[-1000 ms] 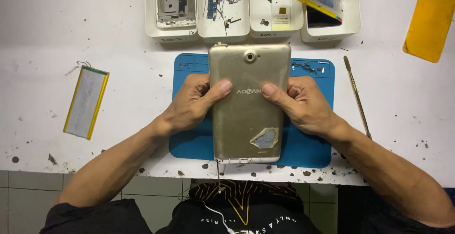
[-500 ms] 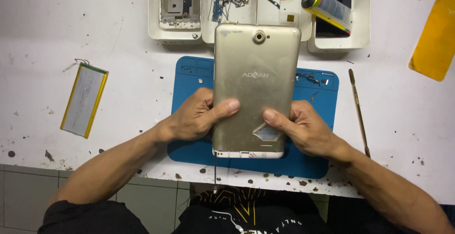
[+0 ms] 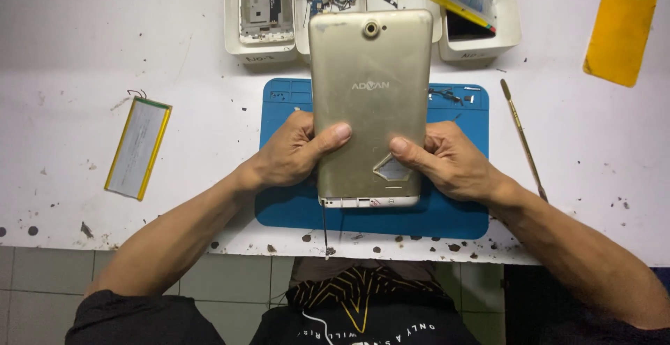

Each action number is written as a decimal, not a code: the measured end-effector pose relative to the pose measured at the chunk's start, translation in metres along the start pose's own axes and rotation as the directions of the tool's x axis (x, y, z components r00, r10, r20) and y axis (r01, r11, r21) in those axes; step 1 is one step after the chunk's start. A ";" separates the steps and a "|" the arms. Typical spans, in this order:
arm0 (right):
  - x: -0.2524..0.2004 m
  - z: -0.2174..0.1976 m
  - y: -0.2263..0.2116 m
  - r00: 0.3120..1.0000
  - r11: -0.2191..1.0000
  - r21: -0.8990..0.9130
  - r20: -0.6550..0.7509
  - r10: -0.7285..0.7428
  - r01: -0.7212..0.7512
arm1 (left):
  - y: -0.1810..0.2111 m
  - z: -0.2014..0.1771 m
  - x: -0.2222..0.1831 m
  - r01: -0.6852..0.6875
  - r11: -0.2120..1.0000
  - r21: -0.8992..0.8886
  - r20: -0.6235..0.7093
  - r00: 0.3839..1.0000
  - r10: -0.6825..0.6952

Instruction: Disassembling a tablet by removing the back cover and inspecting internal components

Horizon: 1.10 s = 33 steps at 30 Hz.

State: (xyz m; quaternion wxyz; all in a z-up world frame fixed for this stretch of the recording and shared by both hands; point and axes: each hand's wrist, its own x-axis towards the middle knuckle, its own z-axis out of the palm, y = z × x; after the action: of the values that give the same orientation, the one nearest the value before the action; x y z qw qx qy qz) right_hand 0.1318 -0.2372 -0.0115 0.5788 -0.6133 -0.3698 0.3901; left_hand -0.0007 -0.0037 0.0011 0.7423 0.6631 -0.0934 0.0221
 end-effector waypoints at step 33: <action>-0.002 -0.003 -0.025 0.969 0.988 0.150 0.245 0.000 -0.038 | 0.023 0.007 -0.004 0.031 0.999 0.034 0.172 0.984 -0.036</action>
State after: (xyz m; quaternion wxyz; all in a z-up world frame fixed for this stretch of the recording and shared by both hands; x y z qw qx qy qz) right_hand 0.1340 -0.2391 0.0138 0.5705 -0.5178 -0.4010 0.4957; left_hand -0.0088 -0.0075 0.0239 0.7214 0.6754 -0.1458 -0.0467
